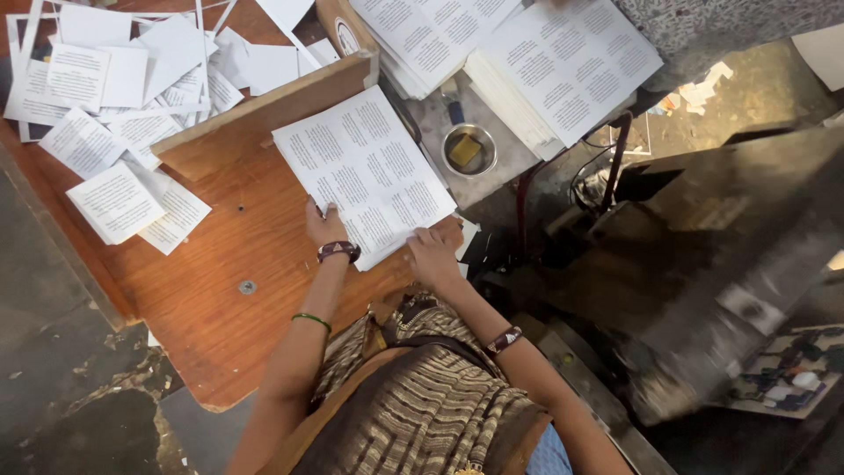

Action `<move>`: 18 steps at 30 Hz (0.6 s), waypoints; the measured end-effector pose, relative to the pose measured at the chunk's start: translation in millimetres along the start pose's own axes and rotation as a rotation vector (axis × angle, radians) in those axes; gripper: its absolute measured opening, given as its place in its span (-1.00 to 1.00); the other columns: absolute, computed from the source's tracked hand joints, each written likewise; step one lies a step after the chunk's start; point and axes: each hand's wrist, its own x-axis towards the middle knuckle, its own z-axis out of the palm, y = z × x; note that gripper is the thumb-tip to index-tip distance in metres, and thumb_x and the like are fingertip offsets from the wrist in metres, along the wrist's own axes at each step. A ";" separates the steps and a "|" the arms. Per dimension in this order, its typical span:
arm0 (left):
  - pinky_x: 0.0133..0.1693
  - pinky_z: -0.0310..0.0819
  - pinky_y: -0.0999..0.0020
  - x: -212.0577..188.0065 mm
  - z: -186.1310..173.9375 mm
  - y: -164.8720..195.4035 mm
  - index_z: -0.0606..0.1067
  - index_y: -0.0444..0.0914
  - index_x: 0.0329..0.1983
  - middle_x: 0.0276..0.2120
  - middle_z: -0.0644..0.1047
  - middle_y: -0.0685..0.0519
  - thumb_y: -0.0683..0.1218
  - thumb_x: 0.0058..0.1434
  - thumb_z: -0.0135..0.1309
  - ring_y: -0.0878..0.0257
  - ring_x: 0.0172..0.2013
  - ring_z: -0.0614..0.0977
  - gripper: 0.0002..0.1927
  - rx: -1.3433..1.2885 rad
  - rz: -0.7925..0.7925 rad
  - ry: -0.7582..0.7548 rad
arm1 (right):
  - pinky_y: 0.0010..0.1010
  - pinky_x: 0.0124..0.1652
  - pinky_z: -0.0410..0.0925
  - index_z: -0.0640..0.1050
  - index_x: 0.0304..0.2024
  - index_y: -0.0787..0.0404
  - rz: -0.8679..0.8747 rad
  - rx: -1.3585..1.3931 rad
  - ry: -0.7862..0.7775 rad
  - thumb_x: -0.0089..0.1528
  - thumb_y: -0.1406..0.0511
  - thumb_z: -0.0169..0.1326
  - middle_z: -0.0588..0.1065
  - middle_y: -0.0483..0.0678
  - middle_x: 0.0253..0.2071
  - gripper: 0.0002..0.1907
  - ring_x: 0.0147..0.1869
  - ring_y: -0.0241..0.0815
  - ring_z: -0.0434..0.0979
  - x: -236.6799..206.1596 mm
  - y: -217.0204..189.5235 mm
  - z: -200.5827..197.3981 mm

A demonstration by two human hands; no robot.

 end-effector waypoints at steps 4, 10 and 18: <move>-0.01 0.50 0.26 -12.3 1.8 7.9 0.45 -0.38 0.25 -0.04 0.54 -0.13 -0.37 0.22 0.08 0.09 -0.08 0.61 -0.51 0.309 -0.011 0.123 | -0.01 0.13 0.28 0.53 0.08 0.24 -0.059 0.044 0.218 0.13 0.33 0.14 0.40 0.11 0.17 -0.57 0.24 0.16 0.38 11.3 6.0 2.5; -0.14 0.52 0.22 -2.7 -4.1 -13.9 0.48 -0.33 0.25 0.00 0.32 -0.19 -0.40 0.06 0.19 0.03 -0.10 0.55 -0.38 0.485 0.112 0.149 | -0.03 0.12 0.28 0.55 -0.01 0.27 -0.051 0.199 0.271 0.07 0.36 0.20 0.41 0.14 0.09 -0.59 0.17 0.18 0.39 7.4 13.7 -3.7; -0.11 0.43 0.22 -11.7 3.9 -19.1 0.41 -0.33 0.31 0.07 0.36 -0.10 -0.40 0.18 0.19 0.13 -0.05 0.51 -0.40 0.468 0.180 0.079 | -0.44 -0.25 0.46 0.65 -0.34 0.25 0.446 0.640 0.651 0.09 0.45 0.28 0.62 -0.05 -0.34 -0.91 -0.29 -0.30 0.60 -77.0 121.9 -118.5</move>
